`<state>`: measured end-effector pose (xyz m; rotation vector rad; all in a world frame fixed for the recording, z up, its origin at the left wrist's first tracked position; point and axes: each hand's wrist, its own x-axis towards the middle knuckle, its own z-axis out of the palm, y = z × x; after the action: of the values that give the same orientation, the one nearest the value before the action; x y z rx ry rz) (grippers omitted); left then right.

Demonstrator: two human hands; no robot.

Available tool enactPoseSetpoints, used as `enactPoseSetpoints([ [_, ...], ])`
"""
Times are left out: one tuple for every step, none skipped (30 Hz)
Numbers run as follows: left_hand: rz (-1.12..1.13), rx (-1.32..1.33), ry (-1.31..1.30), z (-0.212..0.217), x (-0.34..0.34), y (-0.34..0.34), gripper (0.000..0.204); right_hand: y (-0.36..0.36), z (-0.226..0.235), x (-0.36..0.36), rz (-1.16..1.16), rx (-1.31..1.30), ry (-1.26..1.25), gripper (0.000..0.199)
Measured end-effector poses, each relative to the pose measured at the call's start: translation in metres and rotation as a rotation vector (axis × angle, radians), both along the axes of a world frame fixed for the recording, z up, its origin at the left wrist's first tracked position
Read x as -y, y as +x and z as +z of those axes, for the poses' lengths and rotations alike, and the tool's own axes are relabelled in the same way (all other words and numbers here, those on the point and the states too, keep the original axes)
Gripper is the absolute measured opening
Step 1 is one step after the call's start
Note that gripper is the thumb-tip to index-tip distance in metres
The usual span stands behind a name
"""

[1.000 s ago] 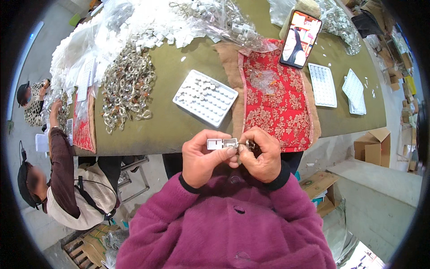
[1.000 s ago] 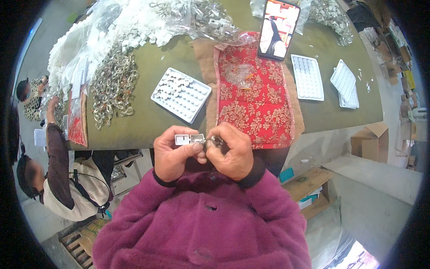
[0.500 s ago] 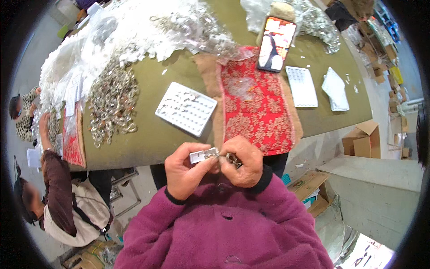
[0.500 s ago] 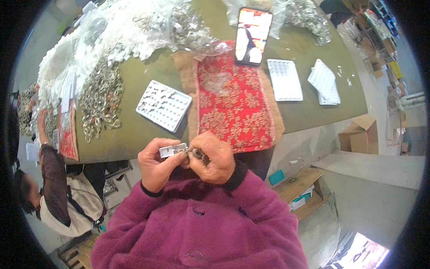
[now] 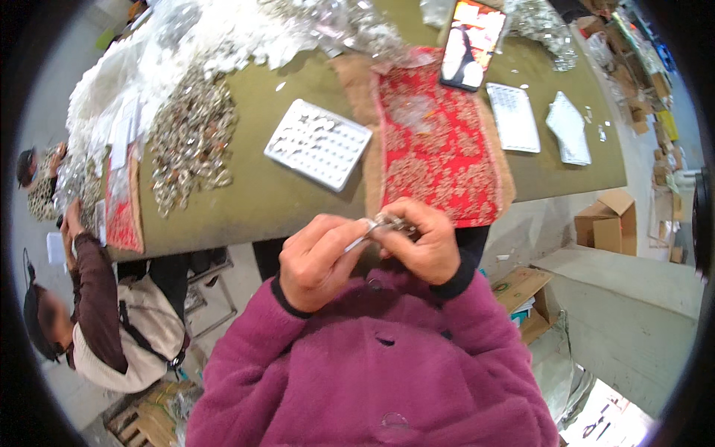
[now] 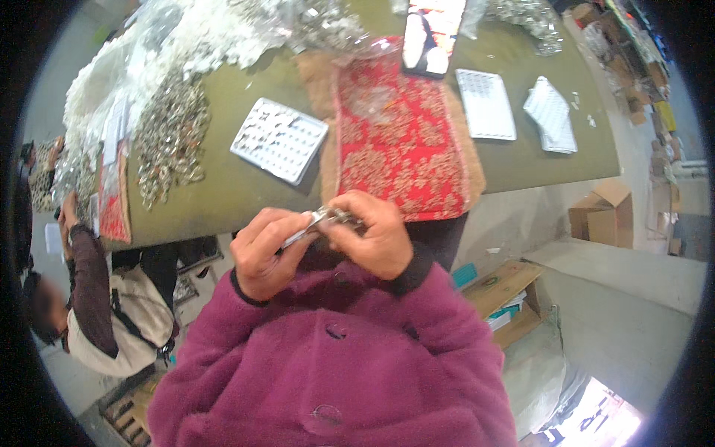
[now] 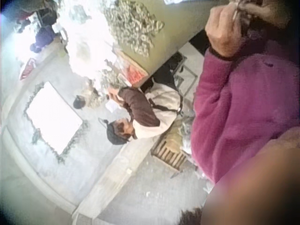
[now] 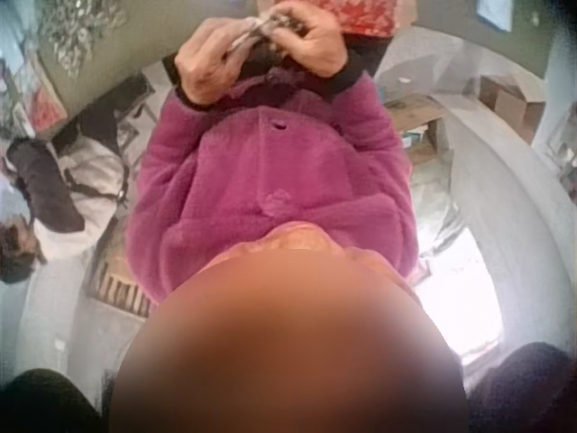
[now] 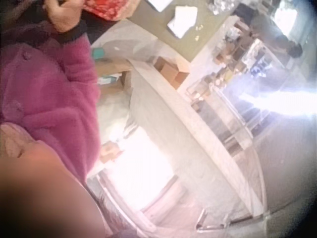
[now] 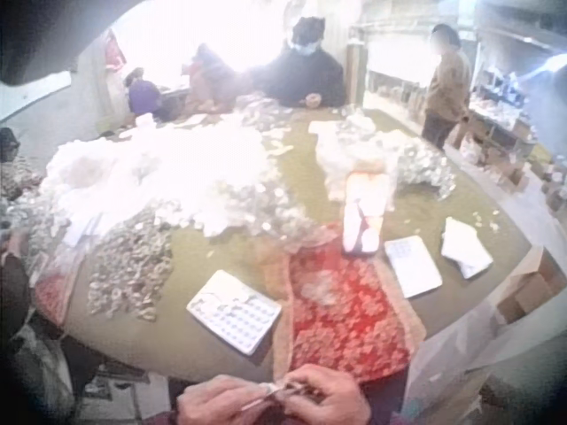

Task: The person repeatedly picks small metal keychain parts from a table, attaches them to a keyring, and places the assembled keychains into a white tray. The person uses a small flashlight to inspect the parts during assembly.

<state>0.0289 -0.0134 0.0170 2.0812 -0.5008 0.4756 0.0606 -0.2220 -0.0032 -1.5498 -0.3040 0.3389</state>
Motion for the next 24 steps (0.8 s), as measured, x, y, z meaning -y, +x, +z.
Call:
enactPoseSetpoints([
  [-0.006, -0.027, -0.023, -0.002, -0.001, -0.001, 0.033, -0.002, 0.001, -0.001, 0.020, -0.154, 0.105, 0.010],
  [-0.021, -0.080, -0.110, -0.004, -0.003, -0.003, 0.032, -0.003, 0.003, 0.000, 0.050, -0.230, 0.135, 0.010],
  [-0.038, -0.139, -0.201, -0.006, -0.004, -0.004, 0.032, -0.004, 0.005, 0.001, 0.074, -0.300, 0.164, 0.010],
  [-0.046, -0.198, -0.307, -0.008, -0.003, -0.006, 0.031, -0.004, 0.005, 0.001, 0.073, -0.319, 0.183, 0.012],
  [-0.069, -0.346, -0.505, -0.010, -0.002, -0.010, 0.030, -0.004, 0.006, 0.000, 0.095, -0.354, 0.223, 0.013],
  [-0.081, -0.495, -0.716, -0.012, 0.000, -0.013, 0.030, -0.004, 0.006, -0.001, 0.114, -0.389, 0.261, 0.013],
  [-0.115, -0.641, -0.932, -0.014, 0.002, -0.017, 0.030, -0.004, 0.006, -0.001, 0.130, -0.420, 0.303, 0.014],
  [-0.104, -0.672, -0.951, -0.016, 0.001, -0.018, 0.028, -0.004, 0.005, -0.003, 0.138, -0.462, 0.358, 0.015],
  [-0.099, -0.717, -1.009, -0.018, 0.000, -0.019, 0.028, -0.005, 0.004, -0.005, 0.136, -0.500, 0.379, 0.014],
  [-0.104, -0.762, -1.072, -0.020, -0.001, -0.019, 0.027, -0.007, 0.004, -0.006, 0.130, -0.534, 0.403, 0.014],
  [-0.110, -0.806, -1.136, -0.021, -0.002, -0.019, 0.027, -0.008, 0.003, -0.007, 0.125, -0.566, 0.428, 0.014],
  [-0.083, -0.851, -1.147, -0.022, -0.003, -0.020, 0.026, -0.010, 0.003, -0.009, 0.108, -0.519, 0.374, 0.014],
  [-0.083, -0.877, -1.163, -0.022, -0.004, -0.020, 0.027, -0.012, 0.003, -0.012, 0.095, -0.469, 0.321, 0.014],
  [-0.083, -0.895, -1.180, -0.023, -0.005, -0.019, 0.027, -0.013, 0.004, -0.014, 0.088, -0.417, 0.266, 0.013],
  [-0.083, -0.907, -1.198, -0.023, -0.007, -0.018, 0.027, -0.014, 0.006, -0.016, 0.064, -0.327, 0.164, 0.014],
  [-0.129, -0.900, -1.219, -0.022, -0.009, -0.018, 0.026, -0.014, 0.008, -0.018, 0.069, -0.312, 0.152, 0.014],
  [-0.124, -0.909, -1.235, -0.021, -0.012, -0.017, 0.025, -0.012, 0.011, -0.021, 0.069, -0.301, 0.145, 0.014],
  [-0.120, -0.918, -1.252, -0.020, -0.016, -0.016, 0.024, -0.010, 0.015, -0.023, 0.071, -0.349, 0.120, 0.019],
  [-0.115, -0.930, -1.270, -0.019, -0.021, -0.015, 0.024, -0.005, 0.017, -0.029, 0.032, -0.237, 0.106, 0.022],
  [-0.115, -0.906, -1.299, -0.017, -0.027, -0.014, 0.023, 0.001, 0.019, -0.036, -0.016, -0.128, 0.086, 0.025],
  [-0.113, -0.853, -1.292, -0.016, -0.036, -0.012, 0.022, 0.007, 0.021, -0.043, -0.067, -0.019, 0.068, 0.028],
  [-0.069, -0.852, -1.306, -0.015, -0.044, -0.009, 0.022, 0.020, 0.027, -0.041, -0.044, 0.189, -0.148, 0.038],
  [-0.030, -0.834, -1.321, -0.013, -0.052, -0.007, 0.022, 0.032, 0.029, -0.045, -0.066, 0.478, -0.300, 0.032],
  [-0.011, -0.835, -1.306, -0.013, -0.059, -0.006, 0.024, 0.046, 0.028, -0.053, -0.068, 0.614, -0.384, 0.028],
])
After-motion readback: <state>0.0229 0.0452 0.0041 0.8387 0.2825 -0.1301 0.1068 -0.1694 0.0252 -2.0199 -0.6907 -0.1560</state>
